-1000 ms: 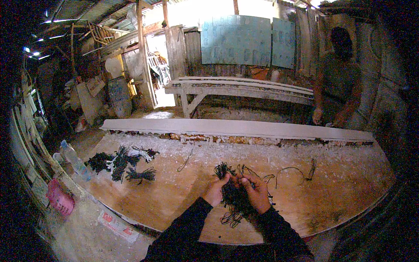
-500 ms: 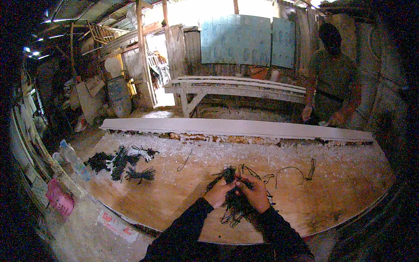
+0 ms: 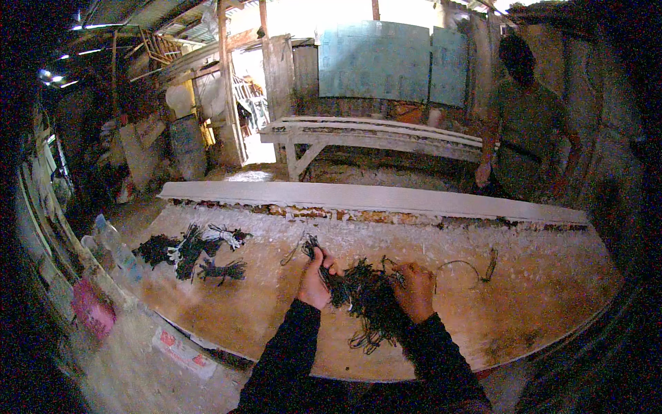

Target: The person sorts and bundles black and white cables on a wooden workbench, repeatedly picking up, separating, and re-tying them into neat piles. A second person in the background moves around the workshop and occasionally handles a long white board.

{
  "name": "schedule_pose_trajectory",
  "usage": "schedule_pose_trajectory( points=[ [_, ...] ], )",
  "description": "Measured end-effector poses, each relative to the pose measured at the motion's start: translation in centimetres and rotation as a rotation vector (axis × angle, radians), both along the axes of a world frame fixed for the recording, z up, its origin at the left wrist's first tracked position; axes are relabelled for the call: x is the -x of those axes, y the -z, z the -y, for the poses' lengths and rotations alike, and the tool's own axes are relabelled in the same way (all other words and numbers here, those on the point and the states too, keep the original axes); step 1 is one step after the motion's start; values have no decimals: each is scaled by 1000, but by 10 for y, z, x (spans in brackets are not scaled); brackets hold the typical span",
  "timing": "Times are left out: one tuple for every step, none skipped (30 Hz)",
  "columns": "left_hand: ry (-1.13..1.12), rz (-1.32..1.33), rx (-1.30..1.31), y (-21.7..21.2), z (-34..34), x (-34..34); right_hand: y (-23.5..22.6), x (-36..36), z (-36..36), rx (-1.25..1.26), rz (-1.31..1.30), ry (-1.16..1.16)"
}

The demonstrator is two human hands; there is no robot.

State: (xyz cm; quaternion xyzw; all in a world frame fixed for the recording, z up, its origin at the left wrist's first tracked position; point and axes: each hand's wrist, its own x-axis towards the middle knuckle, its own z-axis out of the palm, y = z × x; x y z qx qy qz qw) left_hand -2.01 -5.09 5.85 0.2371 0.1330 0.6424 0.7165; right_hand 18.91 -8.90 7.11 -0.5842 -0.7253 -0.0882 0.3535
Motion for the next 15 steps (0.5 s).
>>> schedule_pose_trajectory(
  points=[
    [-36, 17, -20, 0, -1, 2, 2, -1, 0, 20, 40, 25],
    [-23, 80, -12, -1, -2, 3, 3, -3, 0, 40, 81, 52],
    [-35, 39, 14, -1, -3, 4, 5, -4, 0, 59, 122, 79],
    [-37, 10, 15, 0, -3, 4, 6, -5, -1, 99, 123, 80],
    [-71, -28, 52, 1, -4, 4, 8, -6, -2, 139, 124, 81],
    [-39, -37, 39, 2, -4, 4, 9, -7, -3, 179, 125, 82],
    [-40, -55, 62, 3, -3, 3, 10, -7, -3, 163, 106, 70],
    [-40, -74, 86, 3, -3, 2, 11, -7, -2, 149, 86, 58],
    [2, -48, 99, 3, -2, 2, 11, -7, -2, 134, 66, 47],
    [45, -23, 111, 3, -2, 1, 12, -6, 0, 127, 48, 43],
    [73, 3, 151, 3, -1, 1, 13, -5, 1, 120, 31, 39],
    [96, -14, 106, 3, -1, 0, 13, -5, 3, 114, 16, 34],
    [105, -30, 89, 4, -1, 0, 14, -4, 3, 132, 27, 48],
    [114, -34, 50, 5, -2, -1, 15, -3, 3, 151, 38, 62],
    [118, -60, 64, 7, -2, -2, 16, -3, 3, 169, 50, 76]
  ],
)
